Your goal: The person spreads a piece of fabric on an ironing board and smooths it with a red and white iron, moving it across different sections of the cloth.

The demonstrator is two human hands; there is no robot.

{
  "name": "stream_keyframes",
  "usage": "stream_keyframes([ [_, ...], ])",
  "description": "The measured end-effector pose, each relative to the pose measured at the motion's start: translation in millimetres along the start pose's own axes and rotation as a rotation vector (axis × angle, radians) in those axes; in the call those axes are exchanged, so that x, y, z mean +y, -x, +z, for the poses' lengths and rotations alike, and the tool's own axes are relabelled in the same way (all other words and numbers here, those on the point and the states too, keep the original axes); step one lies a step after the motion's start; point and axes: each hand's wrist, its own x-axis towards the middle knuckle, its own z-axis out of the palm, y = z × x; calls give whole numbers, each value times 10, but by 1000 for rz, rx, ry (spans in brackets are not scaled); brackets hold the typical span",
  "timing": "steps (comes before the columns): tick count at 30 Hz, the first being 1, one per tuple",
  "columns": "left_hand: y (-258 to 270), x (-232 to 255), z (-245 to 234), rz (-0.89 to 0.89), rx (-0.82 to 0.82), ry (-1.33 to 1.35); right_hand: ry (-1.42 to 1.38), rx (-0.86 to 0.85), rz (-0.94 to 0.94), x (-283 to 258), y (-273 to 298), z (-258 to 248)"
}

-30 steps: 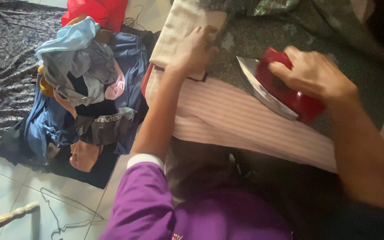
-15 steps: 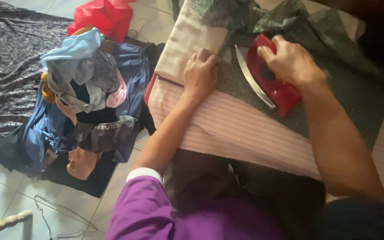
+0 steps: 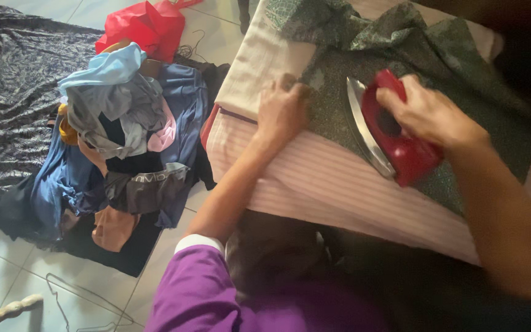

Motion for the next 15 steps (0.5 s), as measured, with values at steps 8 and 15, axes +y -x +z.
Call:
stream_keyframes([
  [8,203,172,189,135,-141,-110,-158,42,-224,358,-63,129],
  [15,281,62,241,174,-86,-70,-229,100,-162,132,-555,10],
])
